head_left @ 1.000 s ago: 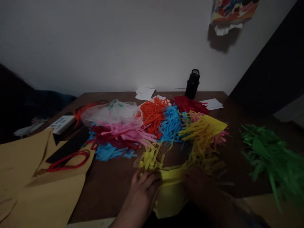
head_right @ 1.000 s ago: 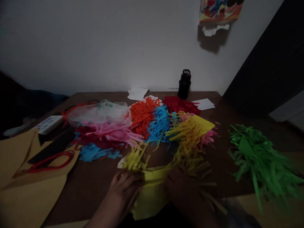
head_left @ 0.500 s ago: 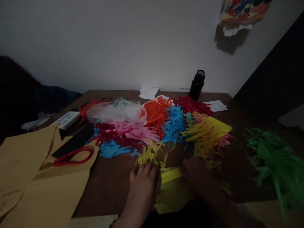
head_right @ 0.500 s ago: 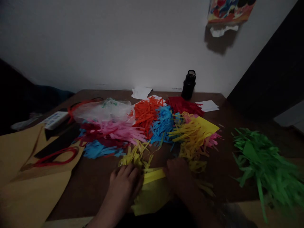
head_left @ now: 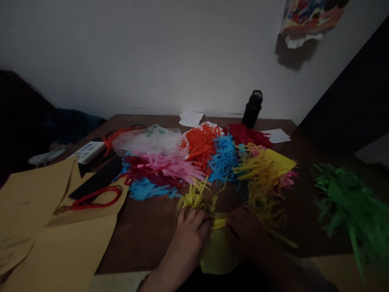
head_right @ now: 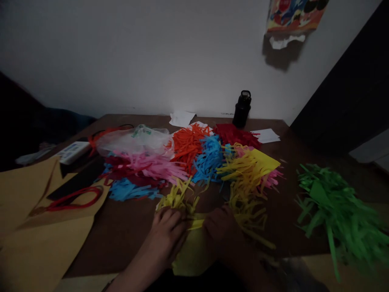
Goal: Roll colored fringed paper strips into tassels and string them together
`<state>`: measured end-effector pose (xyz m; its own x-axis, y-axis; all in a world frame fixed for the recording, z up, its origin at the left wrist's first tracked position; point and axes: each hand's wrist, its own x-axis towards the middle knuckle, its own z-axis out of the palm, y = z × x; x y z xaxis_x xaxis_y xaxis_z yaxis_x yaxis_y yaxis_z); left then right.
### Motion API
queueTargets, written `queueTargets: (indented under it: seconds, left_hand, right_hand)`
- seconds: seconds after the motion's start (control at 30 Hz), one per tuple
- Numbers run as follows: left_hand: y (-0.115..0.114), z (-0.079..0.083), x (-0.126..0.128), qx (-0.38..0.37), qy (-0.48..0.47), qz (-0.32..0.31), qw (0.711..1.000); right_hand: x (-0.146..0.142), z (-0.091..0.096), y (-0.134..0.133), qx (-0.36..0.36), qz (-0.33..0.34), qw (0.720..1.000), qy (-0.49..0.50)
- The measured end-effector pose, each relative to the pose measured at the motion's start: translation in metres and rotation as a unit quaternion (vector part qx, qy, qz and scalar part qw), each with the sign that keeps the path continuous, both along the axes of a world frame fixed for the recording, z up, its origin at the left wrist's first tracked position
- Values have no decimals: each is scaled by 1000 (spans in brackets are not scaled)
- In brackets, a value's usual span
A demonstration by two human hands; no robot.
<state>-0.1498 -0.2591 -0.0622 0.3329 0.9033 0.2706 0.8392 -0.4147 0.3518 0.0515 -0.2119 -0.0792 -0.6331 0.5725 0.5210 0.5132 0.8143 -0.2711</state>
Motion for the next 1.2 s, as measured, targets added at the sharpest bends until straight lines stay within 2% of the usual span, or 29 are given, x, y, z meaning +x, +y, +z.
queueTargets:
  seconds: [0.2, 0.37, 0.53, 0.73, 0.8, 0.87, 1.0, 1.2]
  left_hand:
    - [-1, -4, -4, 37, -1, -26, 999]
    - [-2, -9, -10, 51, -28, -12, 998]
    - [-3, -11, -4, 21, -31, 13, 999]
    - [7, -6, 8, -55, 66, 70, 994]
    - [9, -7, 8, -55, 81, 75, 992]
    - [10, -10, 6, -31, 70, 49, 996]
    - [8, -11, 2, 11, 30, -55, 998]
    - [6, -3, 0, 13, 23, -84, 996]
  right_hand:
    - [0, -5, -5, 21, 35, 997, -62]
    - [25, 0, -10, 6, 22, 999, -40]
    - [40, -5, -17, -35, -42, 998, -5]
    - [25, -8, -19, -43, -183, 980, 66]
    - [21, -8, -19, -35, -208, 975, 68]
    - [18, -7, -19, -14, -183, 981, 61]
    - [12, -2, -17, 12, -40, 999, 25]
    - [5, 1, -13, 19, -32, 999, 13]
